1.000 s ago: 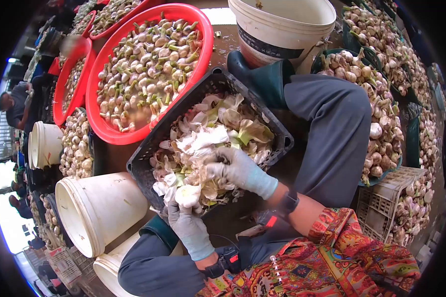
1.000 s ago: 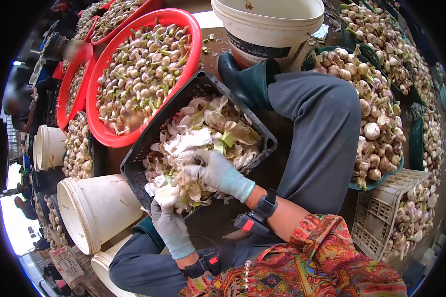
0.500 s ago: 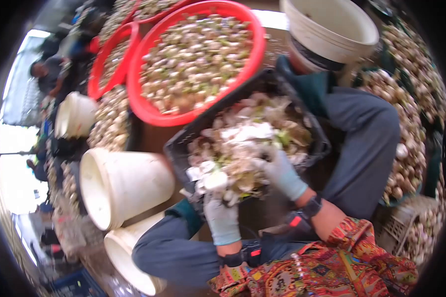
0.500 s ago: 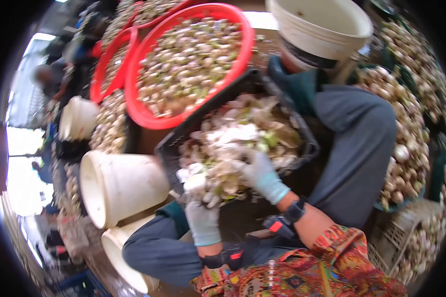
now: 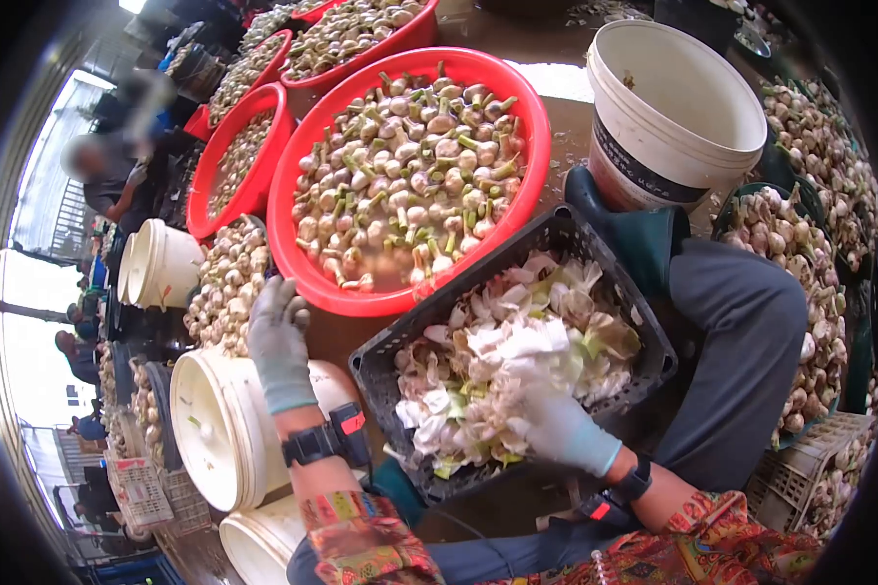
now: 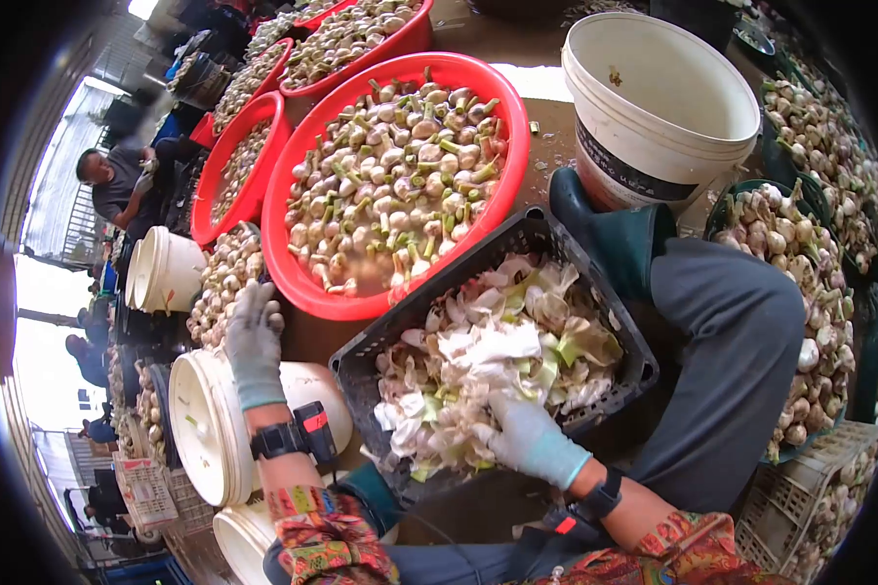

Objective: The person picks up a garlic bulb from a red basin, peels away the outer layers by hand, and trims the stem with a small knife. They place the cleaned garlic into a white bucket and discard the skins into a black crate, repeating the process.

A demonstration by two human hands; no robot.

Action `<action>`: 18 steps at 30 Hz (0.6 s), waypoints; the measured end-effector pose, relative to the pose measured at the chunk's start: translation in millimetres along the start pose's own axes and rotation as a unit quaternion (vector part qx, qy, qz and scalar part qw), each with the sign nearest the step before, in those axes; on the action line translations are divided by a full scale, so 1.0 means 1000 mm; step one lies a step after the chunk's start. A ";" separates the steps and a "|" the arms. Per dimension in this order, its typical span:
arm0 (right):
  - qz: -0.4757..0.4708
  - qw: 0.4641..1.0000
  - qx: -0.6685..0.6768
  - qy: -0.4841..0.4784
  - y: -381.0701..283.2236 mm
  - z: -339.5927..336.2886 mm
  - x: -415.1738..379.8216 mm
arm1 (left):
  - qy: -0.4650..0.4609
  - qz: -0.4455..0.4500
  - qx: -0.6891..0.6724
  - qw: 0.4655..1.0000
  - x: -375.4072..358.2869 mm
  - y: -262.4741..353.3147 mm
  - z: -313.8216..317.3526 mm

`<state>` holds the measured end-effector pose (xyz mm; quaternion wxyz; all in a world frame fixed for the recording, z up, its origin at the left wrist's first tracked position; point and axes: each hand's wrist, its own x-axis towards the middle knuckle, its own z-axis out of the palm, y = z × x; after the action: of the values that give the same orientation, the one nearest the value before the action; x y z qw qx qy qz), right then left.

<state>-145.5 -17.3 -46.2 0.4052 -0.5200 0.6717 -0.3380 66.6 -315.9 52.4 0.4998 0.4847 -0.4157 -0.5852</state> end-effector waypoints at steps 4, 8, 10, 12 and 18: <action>0.065 0.996 0.049 -0.036 0.009 -0.003 0.007 | -0.213 -0.161 0.415 0.870 0.091 -0.072 0.041; 0.104 0.989 0.063 -0.088 0.003 -0.016 0.025 | -0.314 -0.103 0.700 0.633 0.145 -0.122 0.064; 0.131 0.981 0.087 -0.110 0.006 -0.019 0.033 | -0.325 -0.087 0.728 0.598 0.167 -0.152 0.061; 0.170 0.969 0.125 -0.125 0.000 -0.027 0.043 | -0.330 -0.074 0.754 0.563 0.179 -0.171 0.059; 0.182 0.964 0.161 -0.112 0.003 -0.027 0.044 | -0.629 -0.108 0.699 0.322 0.189 -0.191 0.066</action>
<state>-177.0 -58.7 -45.1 0.6104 -0.3515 0.6425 -0.3018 -39.1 -473.1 -149.5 -0.5029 0.1821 -0.8050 -0.2568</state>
